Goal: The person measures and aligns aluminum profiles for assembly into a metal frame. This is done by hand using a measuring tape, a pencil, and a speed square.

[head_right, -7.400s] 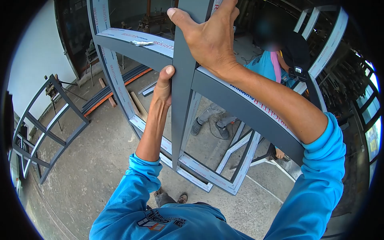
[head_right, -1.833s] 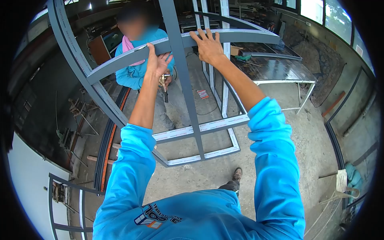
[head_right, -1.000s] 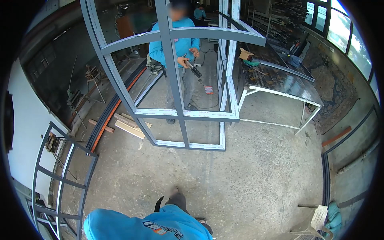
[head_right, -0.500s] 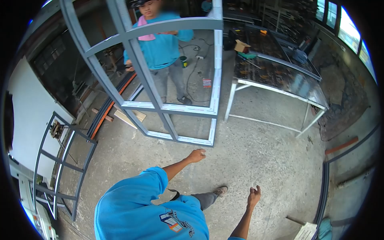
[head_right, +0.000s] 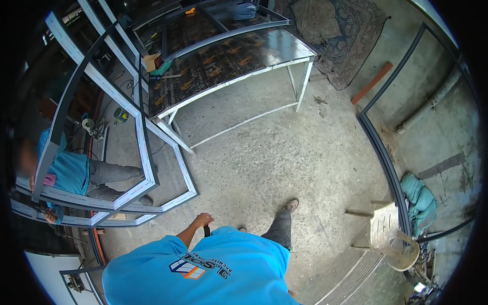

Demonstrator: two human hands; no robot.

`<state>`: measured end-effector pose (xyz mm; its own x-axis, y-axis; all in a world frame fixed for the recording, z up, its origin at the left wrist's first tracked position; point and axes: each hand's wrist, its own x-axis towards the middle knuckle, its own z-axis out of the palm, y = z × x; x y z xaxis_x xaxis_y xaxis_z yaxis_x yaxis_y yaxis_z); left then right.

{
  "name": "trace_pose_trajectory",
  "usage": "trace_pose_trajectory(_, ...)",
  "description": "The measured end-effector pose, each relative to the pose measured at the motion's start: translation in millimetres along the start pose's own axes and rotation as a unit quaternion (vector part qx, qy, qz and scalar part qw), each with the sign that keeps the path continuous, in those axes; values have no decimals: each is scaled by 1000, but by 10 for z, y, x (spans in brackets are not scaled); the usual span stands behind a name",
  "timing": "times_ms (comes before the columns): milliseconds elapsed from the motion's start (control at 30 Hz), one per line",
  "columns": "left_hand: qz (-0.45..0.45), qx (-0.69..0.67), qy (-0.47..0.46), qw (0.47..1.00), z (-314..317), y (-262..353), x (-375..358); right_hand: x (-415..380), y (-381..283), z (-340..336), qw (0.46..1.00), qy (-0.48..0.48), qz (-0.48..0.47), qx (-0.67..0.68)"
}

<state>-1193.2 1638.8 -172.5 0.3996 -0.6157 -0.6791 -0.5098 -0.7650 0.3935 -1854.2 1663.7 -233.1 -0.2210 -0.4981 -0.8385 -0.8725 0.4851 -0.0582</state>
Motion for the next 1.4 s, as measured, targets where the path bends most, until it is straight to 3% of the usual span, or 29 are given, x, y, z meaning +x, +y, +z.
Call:
trace_pose_trajectory(67,-1,-75,111,991,-246,396,338,123,-585,-469,999,-5,3,45)
trace_pose_trajectory(133,-17,-18,210,977,-427,823,791,456,-1210,-1062,996,-3,-29,86)
trace_pose_trajectory(167,-17,-20,211,977,-551,1115,971,662,-1540,-1373,992,1,-45,114)
trace_pose_trajectory(233,-58,-77,37,995,-824,1708,1269,1122,-2249,-2077,982,14,-72,177)
trace_pose_trajectory(367,-57,-163,61,983,-1152,3180,1640,1985,-4112,-3641,959,72,-113,250)
trace_pose_trajectory(433,13,-229,81,970,-1286,3767,1883,2690,-4791,-4391,958,107,-154,215)
trace_pose_trajectory(533,10,-265,88,960,-1255,4296,2457,3426,-5888,-5445,953,148,-217,149)
trace_pose_trajectory(633,25,-207,122,970,-870,4214,3349,3134,-6925,-6260,934,192,-268,138)
trace_pose_trajectory(667,-26,-232,72,970,-996,4457,3447,3127,-7218,-6448,934,182,-271,143)
trace_pose_trajectory(700,-83,-252,23,964,-1151,4625,3509,3218,-7375,-6521,936,182,-266,141)
trace_pose_trajectory(800,-116,-236,26,964,-1198,4740,4213,3620,-7649,-6656,960,122,-220,120)
trace_pose_trajectory(833,-162,-313,-30,935,-1320,4902,4423,3809,-7554,-6629,970,93,-194,110)
trace_pose_trajectory(867,-165,-317,-26,934,-1579,5238,4606,3978,-7580,-6662,977,63,-177,100)
trace_pose_trajectory(933,-187,-434,-101,875,-2251,6150,4789,3708,-7709,-6859,979,53,-82,179)
trace_pose_trajectory(967,-144,-430,-162,876,-2484,6483,5028,3852,-7452,-6861,933,68,-255,244)
trace_pose_trajectory(1000,-94,-428,-211,873,-2774,6844,5342,4962,-7003,-6425,977,82,-123,153)
trace_pose_trajectory(1067,-11,-298,-264,917,-3335,7772,5850,4902,-7163,-6735,991,18,-83,105)
trace_pose_trajectory(1133,215,-161,-192,944,-3433,8406,6682,4898,-7490,-7073,992,-15,-86,94)
trace_pose_trajectory(1233,208,-217,-141,943,-4132,9543,7092,5226,-8204,-7716,991,-38,-100,76)
trace_pose_trajectory(1267,193,-237,-74,949,-4238,9814,7278,5395,-8487,-8001,991,-41,-109,73)
trace_pose_trajectory(1400,148,-239,100,954,-4493,10290,7942,6104,-10068,-9281,984,-51,-144,92)
